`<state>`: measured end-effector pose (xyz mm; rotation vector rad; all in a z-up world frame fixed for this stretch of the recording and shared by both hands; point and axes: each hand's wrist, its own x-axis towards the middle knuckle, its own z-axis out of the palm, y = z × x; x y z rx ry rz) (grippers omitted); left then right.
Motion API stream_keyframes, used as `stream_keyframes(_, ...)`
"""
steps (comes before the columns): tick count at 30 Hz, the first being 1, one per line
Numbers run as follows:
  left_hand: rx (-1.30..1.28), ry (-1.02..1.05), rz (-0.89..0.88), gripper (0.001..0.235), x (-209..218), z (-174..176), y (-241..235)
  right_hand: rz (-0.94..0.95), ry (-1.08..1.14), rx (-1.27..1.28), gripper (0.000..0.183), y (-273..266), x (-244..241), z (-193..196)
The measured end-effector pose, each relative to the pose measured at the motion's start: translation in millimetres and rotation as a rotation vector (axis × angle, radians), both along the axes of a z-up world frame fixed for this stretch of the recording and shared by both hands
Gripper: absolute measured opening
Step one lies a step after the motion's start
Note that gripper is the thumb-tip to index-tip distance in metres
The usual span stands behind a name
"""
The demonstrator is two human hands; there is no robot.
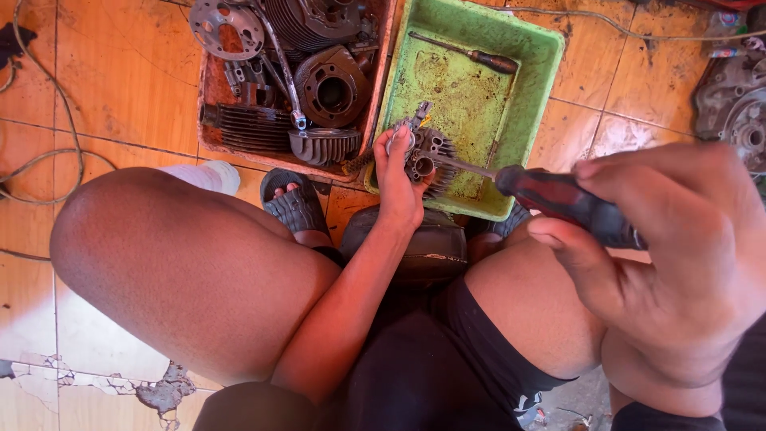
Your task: Disassembling and cleaning a motorcycle engine component using hand tools and cleaning fluid
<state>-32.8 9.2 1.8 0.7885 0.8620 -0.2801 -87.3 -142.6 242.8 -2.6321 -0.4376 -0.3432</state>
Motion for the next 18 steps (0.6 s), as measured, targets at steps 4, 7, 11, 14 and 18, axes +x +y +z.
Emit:
stream_keyframes(4,0.019,0.007,-0.046,0.039,0,3,-2,0.105,0.114,0.042,0.048,17,21,24)
stream_keyframes(7,0.04,-0.013,-0.1,0.037,0,3,-1,0.182,0.129,0.137,0.044,24,27,30)
stream_keyframes(11,0.023,0.017,-0.118,0.041,1,9,-1,0.065,-0.019,-0.194,0.036,12,25,20)
stream_keyframes(14,0.063,0.023,-0.173,0.045,2,11,1,-0.111,0.029,-0.387,0.043,10,30,18)
stream_keyframes(18,0.032,0.045,-0.136,0.041,0,14,1,0.136,0.058,-0.239,0.043,17,51,41)
